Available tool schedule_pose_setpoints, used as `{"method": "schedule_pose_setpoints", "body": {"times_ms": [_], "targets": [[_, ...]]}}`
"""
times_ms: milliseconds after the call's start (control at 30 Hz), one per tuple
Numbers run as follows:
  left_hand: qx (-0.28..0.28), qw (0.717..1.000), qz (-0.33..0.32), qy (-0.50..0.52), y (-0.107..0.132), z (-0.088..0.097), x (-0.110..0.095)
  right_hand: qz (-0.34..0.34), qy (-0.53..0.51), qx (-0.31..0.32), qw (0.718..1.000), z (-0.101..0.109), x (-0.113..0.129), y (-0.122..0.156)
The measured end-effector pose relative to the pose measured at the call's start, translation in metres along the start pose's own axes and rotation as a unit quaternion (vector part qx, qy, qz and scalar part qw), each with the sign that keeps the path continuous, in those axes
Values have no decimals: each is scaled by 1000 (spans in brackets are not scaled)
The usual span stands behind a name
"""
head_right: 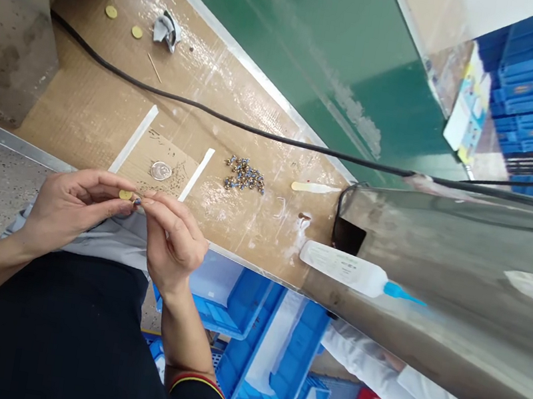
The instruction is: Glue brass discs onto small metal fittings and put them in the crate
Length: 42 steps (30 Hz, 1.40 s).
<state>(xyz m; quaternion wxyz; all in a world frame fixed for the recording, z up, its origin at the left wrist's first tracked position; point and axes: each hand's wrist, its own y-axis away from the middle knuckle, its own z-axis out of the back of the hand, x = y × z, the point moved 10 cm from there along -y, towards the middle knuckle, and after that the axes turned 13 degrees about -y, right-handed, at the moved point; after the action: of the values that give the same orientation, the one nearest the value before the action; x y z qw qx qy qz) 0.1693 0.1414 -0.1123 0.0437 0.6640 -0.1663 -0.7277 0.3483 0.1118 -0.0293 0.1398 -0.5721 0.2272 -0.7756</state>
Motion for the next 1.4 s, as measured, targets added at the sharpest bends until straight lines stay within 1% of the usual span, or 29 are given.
{"method": "schedule_pose_setpoints", "body": {"times_ms": [100,233,367,467,633,833,900,967,1100,1167,1267,1400], "targets": [[7,1000,1,2,-1,1,-1,-5,7,-9,1000,1,-1,2],[49,996,35,64,-5,-4,4,-27,2,-31,999,9,-8,3],[59,992,46,98,-9,-6,9,-39,0,-33,999,14,-12,2],[66,994,32,86,-7,-8,6,-42,7,-31,999,15,-12,2],[66,998,-1,20,-1,-8,-3,-36,3,-27,999,14,-9,2],[75,996,10,47,-1,-11,-3,-34,6,-34,999,16,-7,1],[66,996,14,52,0,-10,-3,-32,10,-35,999,16,-5,1],[40,998,16,39,1,-7,-4,-30,6,-31,999,14,-3,0],[-29,999,-11,-38,7,3,-8,-6,-4,-9,1000,5,6,-1],[-51,995,-45,-77,10,5,-13,11,1,2,1000,1,11,-1],[-74,984,-112,-116,14,6,-22,26,7,12,1000,-4,14,1],[-84,967,-173,-166,18,5,-30,36,9,17,999,-6,15,2]]}}
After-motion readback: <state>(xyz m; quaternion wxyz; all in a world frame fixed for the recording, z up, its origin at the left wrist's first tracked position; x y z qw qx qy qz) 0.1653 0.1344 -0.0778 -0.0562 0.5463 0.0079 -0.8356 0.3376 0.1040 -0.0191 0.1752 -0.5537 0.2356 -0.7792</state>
